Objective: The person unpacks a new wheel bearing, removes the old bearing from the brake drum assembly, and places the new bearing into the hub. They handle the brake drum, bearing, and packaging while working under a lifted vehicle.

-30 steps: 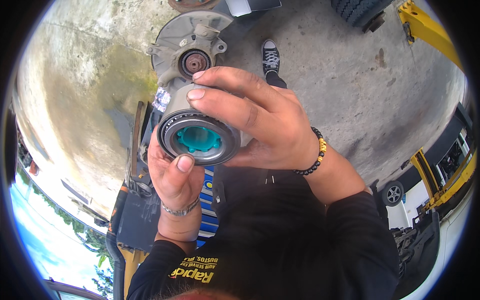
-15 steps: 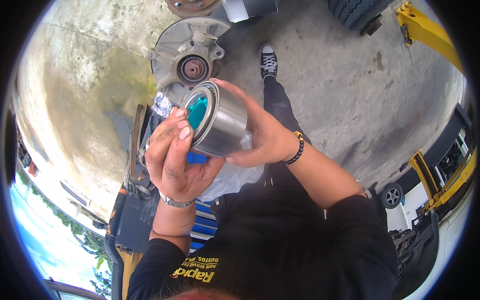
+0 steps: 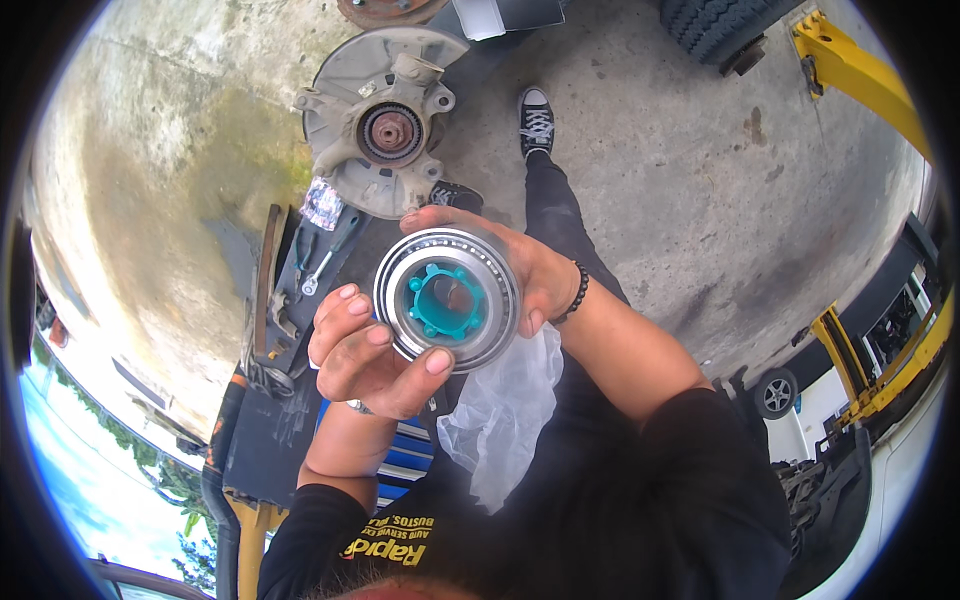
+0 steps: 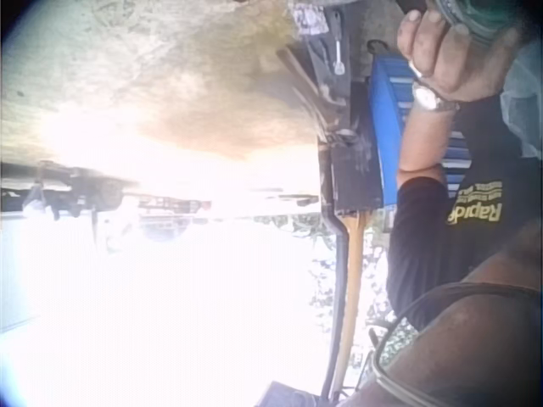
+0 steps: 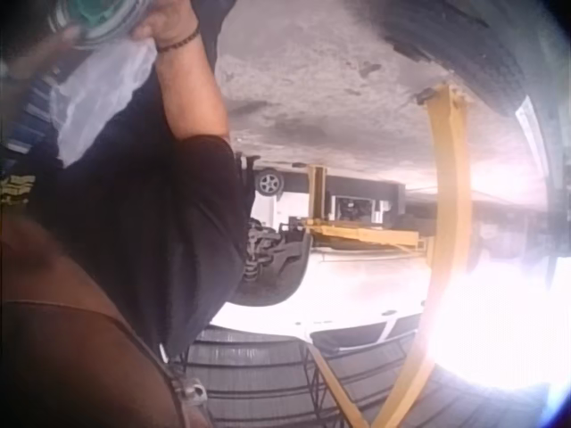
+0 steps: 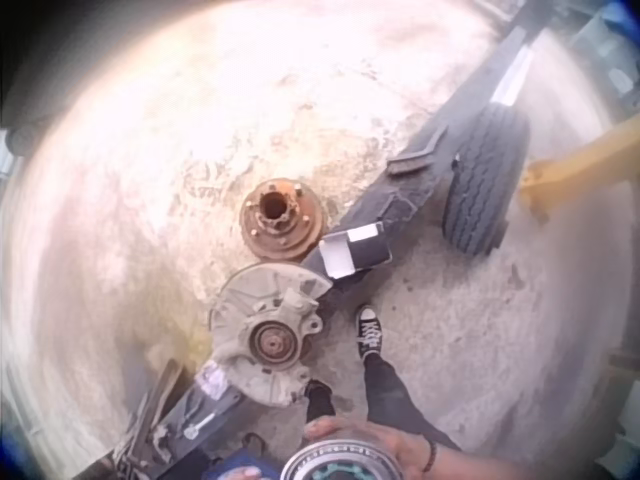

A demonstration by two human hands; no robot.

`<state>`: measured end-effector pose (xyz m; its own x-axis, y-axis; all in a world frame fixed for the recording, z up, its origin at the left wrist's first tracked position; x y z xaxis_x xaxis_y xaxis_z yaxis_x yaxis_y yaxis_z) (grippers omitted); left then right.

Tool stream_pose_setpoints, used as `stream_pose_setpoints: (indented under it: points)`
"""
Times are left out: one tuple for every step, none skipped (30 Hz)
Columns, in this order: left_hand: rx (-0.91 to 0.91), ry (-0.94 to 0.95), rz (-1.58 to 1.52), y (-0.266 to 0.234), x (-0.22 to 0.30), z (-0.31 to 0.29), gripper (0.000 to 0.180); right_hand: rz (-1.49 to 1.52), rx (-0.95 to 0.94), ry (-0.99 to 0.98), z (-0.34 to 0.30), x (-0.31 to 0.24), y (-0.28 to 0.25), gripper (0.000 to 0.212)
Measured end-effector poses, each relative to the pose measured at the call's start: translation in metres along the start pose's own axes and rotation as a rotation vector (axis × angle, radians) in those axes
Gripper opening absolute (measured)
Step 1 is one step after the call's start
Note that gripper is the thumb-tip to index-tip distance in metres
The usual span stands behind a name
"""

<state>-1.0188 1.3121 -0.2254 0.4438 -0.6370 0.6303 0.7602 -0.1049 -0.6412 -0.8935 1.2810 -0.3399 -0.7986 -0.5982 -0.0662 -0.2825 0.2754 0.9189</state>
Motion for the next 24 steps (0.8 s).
stream_pose_setpoints:
  points:
    - [0.028, 0.007, 0.019, -0.001, 0.0, -0.002, 0.041, -0.012, -0.001, 0.015, 0.0, 0.0, 0.0, 0.14]
    - [0.011, -0.004, 0.01, 0.0, -0.002, -0.005, 0.041, -0.04, 0.013, 0.028, 0.001, 0.001, -0.001, 0.141]
    - [-0.007, -0.015, 0.001, 0.002, -0.004, -0.007, 0.04, -0.069, 0.027, 0.043, 0.001, 0.002, -0.002, 0.142]
    - [-0.012, -0.021, -0.009, 0.001, -0.005, -0.011, 0.04, -0.097, 0.041, 0.057, 0.002, 0.004, -0.004, 0.142]
    - [0.082, -0.045, -0.041, 0.003, -0.01, -0.014, 0.037, -0.144, 0.068, 0.05, 0.003, 0.004, -0.007, 0.143]
    - [0.063, -0.055, -0.029, 0.005, -0.015, -0.018, 0.037, -0.18, 0.096, 0.026, 0.003, 0.005, -0.009, 0.143]
    - [0.044, -0.066, -0.017, 0.007, -0.018, -0.021, 0.036, -0.187, 0.137, 0.017, 0.004, 0.007, -0.012, 0.144]
    - [0.026, -0.079, -0.005, 0.008, -0.022, -0.025, 0.036, -0.207, 0.16, 0.012, 0.004, 0.009, -0.014, 0.145]
    - [0.036, -0.088, -0.014, 0.009, -0.024, -0.029, 0.035, -0.192, 0.191, -0.016, 0.005, 0.014, -0.015, 0.146]
    - [0.001, -0.119, -0.011, 0.011, -0.026, -0.033, 0.045, -0.197, 0.213, -0.01, 0.004, 0.017, -0.016, 0.145]
    - [-0.035, -0.152, -0.01, 0.013, -0.027, -0.036, 0.056, -0.194, 0.229, -0.023, 0.004, 0.021, -0.016, 0.144]
    - [-0.052, -0.179, -0.01, 0.014, -0.028, -0.04, 0.067, -0.206, 0.256, 0.002, 0.003, 0.026, -0.017, 0.144]
    - [-0.036, -0.213, 0.011, 0.017, -0.029, -0.043, 0.075, -0.191, 0.286, -0.013, 0.005, 0.029, -0.019, 0.143]
    - [0.012, -0.264, -0.019, 0.02, -0.032, -0.047, 0.069, -0.223, 0.31, -0.014, 0.005, 0.029, -0.021, 0.137]
    - [0.074, -0.312, -0.052, 0.025, -0.037, -0.05, 0.063, -0.246, 0.322, -0.017, 0.005, 0.029, -0.024, 0.13]
    - [0.136, -0.36, -0.084, 0.028, -0.042, -0.054, 0.057, -0.309, 0.364, -0.004, 0.005, 0.029, -0.028, 0.124]
    - [0.126, -0.398, -0.071, 0.032, -0.048, -0.059, 0.066, -0.386, 0.387, 0.033, 0.004, 0.027, -0.034, 0.118]
    - [0.12, -0.407, -0.049, 0.036, -0.053, -0.061, 0.066, -0.407, 0.396, 0.062, 0.003, 0.027, -0.038, 0.113]
    - [0.102, -0.41, -0.028, 0.039, -0.057, -0.064, 0.066, -0.427, 0.403, 0.09, 0.002, 0.026, -0.042, 0.107]
    - [0.097, -0.401, -0.005, 0.041, -0.06, -0.065, 0.066, -0.388, 0.394, 0.117, 0.001, 0.027, -0.045, 0.102]
    - [0.083, -0.374, 0.024, 0.042, -0.059, -0.067, 0.067, -0.351, 0.383, 0.146, 0.0, 0.03, -0.048, 0.097]
    - [0.056, -0.368, 0.02, 0.044, -0.06, -0.07, 0.067, -0.329, 0.376, 0.171, 0.001, 0.033, -0.052, 0.092]
    - [0.045, -0.354, 0.014, 0.044, -0.061, -0.073, 0.066, -0.34, 0.443, 0.127, 0.0, 0.037, -0.058, 0.088]
    - [0.028, -0.335, 0.004, 0.044, -0.062, -0.078, 0.066, -0.339, 0.416, 0.122, 0.002, 0.037, -0.061, 0.088]
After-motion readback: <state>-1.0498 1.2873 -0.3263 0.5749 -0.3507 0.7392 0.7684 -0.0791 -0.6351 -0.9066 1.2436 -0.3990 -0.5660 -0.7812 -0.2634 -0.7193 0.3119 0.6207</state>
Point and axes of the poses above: each hand's wrist, its own z-axis towards the middle knuckle, its own y-axis out of the palm, x = y × z, the point moved 7 cm from there along z, towards the middle knuckle, and after that the axes turned 3 degrees about x, right-handed, at the moved point
